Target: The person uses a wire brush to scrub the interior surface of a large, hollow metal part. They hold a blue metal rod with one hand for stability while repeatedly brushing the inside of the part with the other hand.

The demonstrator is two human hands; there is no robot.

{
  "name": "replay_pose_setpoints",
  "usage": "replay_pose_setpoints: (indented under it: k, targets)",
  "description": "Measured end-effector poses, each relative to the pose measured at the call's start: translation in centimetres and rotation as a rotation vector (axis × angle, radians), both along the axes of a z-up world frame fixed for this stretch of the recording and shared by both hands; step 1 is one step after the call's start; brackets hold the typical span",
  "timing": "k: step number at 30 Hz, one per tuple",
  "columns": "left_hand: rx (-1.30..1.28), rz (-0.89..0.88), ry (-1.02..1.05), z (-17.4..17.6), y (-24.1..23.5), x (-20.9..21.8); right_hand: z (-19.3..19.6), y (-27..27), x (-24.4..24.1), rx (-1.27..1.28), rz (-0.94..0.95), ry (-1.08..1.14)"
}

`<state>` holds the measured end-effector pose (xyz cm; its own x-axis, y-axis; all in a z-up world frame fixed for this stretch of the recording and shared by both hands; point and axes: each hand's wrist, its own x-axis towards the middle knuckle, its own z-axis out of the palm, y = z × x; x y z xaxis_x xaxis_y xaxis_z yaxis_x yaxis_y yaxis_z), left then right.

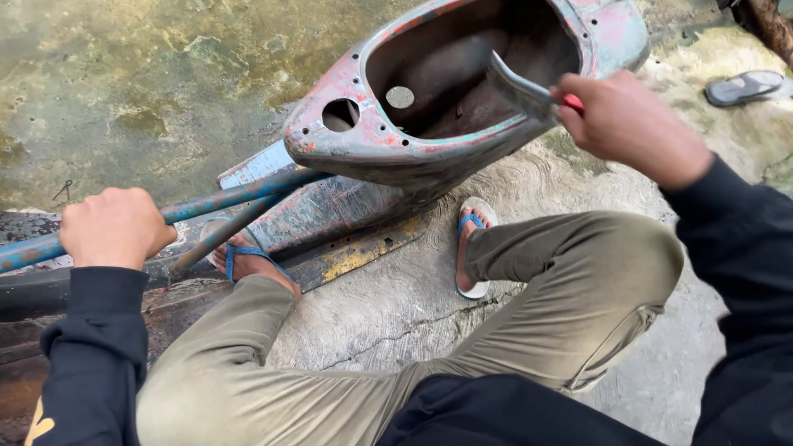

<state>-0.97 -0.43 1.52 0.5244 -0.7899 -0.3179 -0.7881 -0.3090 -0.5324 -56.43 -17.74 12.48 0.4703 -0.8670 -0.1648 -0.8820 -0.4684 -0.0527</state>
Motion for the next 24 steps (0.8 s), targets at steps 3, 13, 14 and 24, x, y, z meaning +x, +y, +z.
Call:
replay_pose_setpoints:
  k: [3,13,14,24]
  targets:
    - [-0.029,-0.031,0.004,-0.2,0.3,0.0,1.3,-1.3,1.7,0.114,-0.147,0.129]
    - [-0.01,-0.013,0.007,0.1,0.3,-0.4,0.1,-0.9,1.3,0.029,-0.113,0.117]
    - [-0.008,-0.007,0.016,0.2,0.2,-0.4,1.2,-0.9,1.0,0.06,-0.097,0.159]
    - [-0.01,-0.006,0.029,0.2,0.1,-0.3,-0.3,0.1,0.4,0.044,-0.103,0.043]
